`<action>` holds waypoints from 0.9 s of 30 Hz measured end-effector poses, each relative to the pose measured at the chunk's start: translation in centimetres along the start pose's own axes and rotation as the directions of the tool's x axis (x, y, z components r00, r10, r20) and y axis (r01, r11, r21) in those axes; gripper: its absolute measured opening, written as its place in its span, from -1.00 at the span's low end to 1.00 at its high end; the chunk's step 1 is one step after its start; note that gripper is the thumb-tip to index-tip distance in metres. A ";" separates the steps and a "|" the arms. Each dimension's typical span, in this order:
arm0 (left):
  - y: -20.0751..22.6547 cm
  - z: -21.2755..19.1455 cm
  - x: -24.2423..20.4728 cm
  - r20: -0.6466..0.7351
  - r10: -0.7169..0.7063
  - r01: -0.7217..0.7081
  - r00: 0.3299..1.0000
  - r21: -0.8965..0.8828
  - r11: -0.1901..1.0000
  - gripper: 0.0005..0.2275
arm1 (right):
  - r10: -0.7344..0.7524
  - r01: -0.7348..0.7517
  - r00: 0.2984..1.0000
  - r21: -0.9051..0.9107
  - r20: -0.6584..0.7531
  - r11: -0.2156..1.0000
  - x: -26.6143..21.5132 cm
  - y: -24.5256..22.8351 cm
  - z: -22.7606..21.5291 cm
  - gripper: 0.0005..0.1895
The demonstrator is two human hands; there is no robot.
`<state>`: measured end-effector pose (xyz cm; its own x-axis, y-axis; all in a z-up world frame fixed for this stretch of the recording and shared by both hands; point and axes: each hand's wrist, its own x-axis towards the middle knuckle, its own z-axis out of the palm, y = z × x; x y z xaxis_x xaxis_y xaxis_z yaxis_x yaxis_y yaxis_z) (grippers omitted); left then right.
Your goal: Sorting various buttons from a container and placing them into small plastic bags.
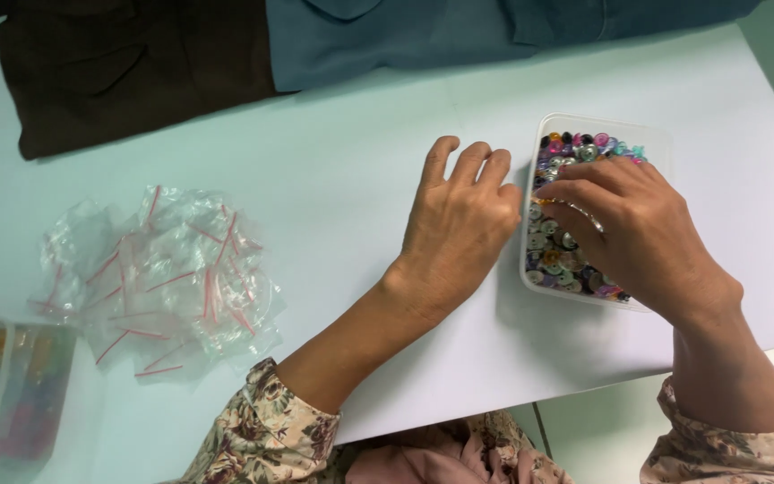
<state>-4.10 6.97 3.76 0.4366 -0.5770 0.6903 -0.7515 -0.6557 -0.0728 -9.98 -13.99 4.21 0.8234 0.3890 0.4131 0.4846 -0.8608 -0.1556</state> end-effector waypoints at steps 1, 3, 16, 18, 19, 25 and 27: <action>-0.9 -0.5 -0.9 0.008 -0.011 0.011 1.000 0.009 1.000 -0.73 | -0.011 0.010 1.000 0.012 0.005 1.000 0.8 -1.1 0.4 -0.73; -2.8 -1.6 -2.7 0.100 -0.054 0.054 0.994 0.004 0.999 -0.72 | -0.074 0.074 0.996 -0.003 0.043 0.997 2.3 -3.3 1.0 -0.86; -10.4 -1.4 -14.0 0.390 -0.351 0.429 0.851 -0.132 0.894 -0.86 | -0.038 0.032 0.992 0.054 0.116 0.998 8.2 -11.4 13.1 -0.92; -10.6 -0.4 -14.9 0.383 -0.351 0.426 0.855 -0.131 0.895 -0.88 | -0.004 -0.001 0.995 0.061 0.096 0.998 8.4 -11.6 14.5 -0.92; -10.7 -0.4 -15.0 0.383 -0.355 0.430 0.853 -0.132 0.893 -0.88 | -0.007 0.001 0.995 0.062 0.099 0.998 8.5 -11.6 14.5 -0.92; -10.3 -0.3 -15.0 0.365 -0.346 0.396 0.864 -0.068 0.916 -0.82 | 0.014 -0.020 0.997 0.076 0.074 0.997 8.5 -12.0 14.2 -0.83; -10.1 -1.1 -14.4 0.362 -0.347 0.398 0.865 -0.074 0.914 -0.78 | 0.010 -0.016 0.999 0.119 0.049 0.993 8.4 -11.6 14.0 -0.80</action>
<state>-3.38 22.42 -4.64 0.8176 -0.4476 0.3623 -0.5501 -0.7932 0.2612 -4.54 3.87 -3.05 0.8418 0.3962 0.3666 0.5034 -0.8215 -0.2680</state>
